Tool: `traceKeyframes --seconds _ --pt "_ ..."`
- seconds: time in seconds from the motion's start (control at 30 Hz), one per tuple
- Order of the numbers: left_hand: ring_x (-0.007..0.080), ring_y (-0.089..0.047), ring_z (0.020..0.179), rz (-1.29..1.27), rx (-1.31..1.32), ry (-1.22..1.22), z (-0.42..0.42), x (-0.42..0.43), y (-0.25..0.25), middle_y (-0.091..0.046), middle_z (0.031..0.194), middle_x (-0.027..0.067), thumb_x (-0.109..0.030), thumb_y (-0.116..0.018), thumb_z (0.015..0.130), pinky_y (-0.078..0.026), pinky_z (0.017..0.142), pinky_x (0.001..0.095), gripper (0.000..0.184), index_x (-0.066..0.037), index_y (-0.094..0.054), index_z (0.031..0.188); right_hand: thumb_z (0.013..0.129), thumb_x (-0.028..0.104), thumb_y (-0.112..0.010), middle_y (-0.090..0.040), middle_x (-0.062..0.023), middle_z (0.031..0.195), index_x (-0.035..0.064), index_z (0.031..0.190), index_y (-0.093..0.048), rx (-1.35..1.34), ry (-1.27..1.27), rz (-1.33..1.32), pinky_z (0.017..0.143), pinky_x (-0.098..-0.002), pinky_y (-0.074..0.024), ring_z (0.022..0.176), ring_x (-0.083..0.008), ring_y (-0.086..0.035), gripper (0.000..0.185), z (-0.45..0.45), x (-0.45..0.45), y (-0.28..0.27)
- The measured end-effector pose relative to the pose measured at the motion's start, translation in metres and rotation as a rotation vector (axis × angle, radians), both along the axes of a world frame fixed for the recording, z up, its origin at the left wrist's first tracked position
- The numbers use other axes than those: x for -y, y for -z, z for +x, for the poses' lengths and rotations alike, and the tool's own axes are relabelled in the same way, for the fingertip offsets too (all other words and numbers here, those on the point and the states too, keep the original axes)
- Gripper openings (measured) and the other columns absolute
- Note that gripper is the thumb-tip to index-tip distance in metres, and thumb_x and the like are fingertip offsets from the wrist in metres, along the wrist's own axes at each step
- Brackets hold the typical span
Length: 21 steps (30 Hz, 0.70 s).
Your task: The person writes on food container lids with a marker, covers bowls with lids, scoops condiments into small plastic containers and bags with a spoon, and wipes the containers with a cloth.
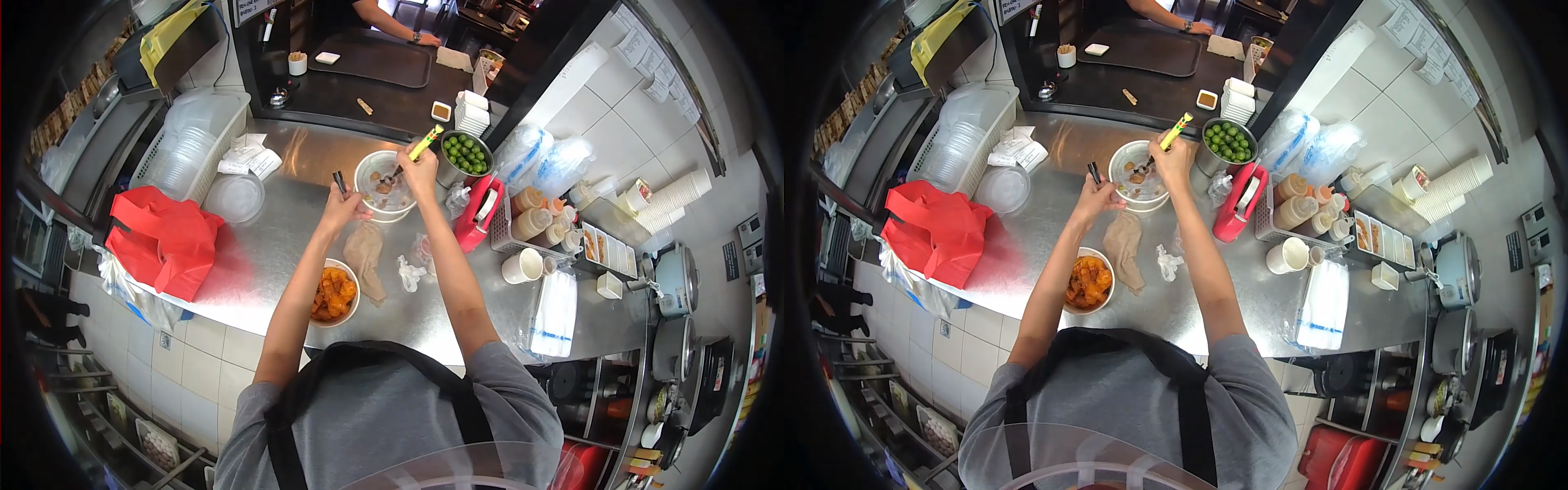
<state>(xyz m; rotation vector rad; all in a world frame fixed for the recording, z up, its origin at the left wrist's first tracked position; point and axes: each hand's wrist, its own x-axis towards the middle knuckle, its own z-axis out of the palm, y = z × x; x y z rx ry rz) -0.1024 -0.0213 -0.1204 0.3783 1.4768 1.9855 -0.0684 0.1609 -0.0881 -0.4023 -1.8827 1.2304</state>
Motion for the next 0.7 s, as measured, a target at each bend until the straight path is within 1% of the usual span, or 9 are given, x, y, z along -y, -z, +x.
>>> traceKeyframes --seconds 0.13,0.23,0.33,0.43,0.7 --pt "0.0223 -0.063 0.062 -0.007 -0.002 -0.004 0.0011 -0.0003 -0.0010 -0.053 0.078 0.0139 -0.007 -0.052 0.085 -0.057 0.055 0.0317 0.031 -0.005 -0.025 0.098 0.069 0.006 -0.063 -0.051 0.0008 0.056 0.0026 0.065 -0.050 0.042 0.002 0.026 0.049 -0.0230 -0.0392 0.052 -0.0058 -0.048 0.014 0.0039 -0.0022 -0.0015" --pt "0.0224 -0.063 0.062 -0.015 0.000 -0.005 0.0015 0.0009 -0.0020 -0.053 0.078 0.0136 -0.007 -0.052 0.085 -0.057 0.055 0.0315 0.030 -0.005 -0.025 0.098 0.069 0.007 -0.064 -0.049 0.0017 0.055 0.0025 0.064 -0.050 0.107 -0.042 -0.093 0.048 -0.0231 -0.0376 0.052 -0.0049 -0.045 0.016 0.0056 0.0017 -0.0067" --pt "0.0225 -0.063 0.062 -0.003 -0.002 -0.009 0.0011 0.0004 -0.0010 -0.053 0.077 0.0133 -0.006 -0.052 0.084 -0.057 0.055 0.0314 0.030 -0.005 -0.025 0.098 0.068 0.008 -0.065 -0.049 0.0018 0.055 0.0027 0.064 -0.050 0.044 -0.024 0.021 0.046 -0.0233 -0.0369 0.050 -0.0052 -0.044 0.017 0.0029 0.0022 -0.0025" --pt "0.0226 -0.063 0.062 -0.003 0.002 -0.003 0.0013 0.0008 -0.0016 -0.053 0.077 0.0132 -0.006 -0.052 0.084 -0.057 0.055 0.0315 0.030 -0.005 -0.025 0.097 0.069 0.009 -0.066 -0.050 0.0014 0.055 0.0026 0.065 -0.050 0.051 -0.014 -0.019 0.047 -0.0230 -0.0370 0.050 -0.0051 -0.044 0.018 0.0034 0.0005 -0.0022" --pt "0.0229 -0.062 0.061 0.019 0.013 -0.010 0.0022 0.0011 -0.0027 -0.053 0.078 0.0141 -0.006 -0.053 0.083 -0.057 0.055 0.0318 0.030 -0.005 -0.025 0.096 0.068 0.009 -0.063 -0.051 0.0002 0.056 0.0021 0.066 -0.051 0.040 0.006 0.014 0.051 -0.0241 -0.0395 0.053 -0.0064 -0.046 0.015 0.0058 0.0048 -0.0080"
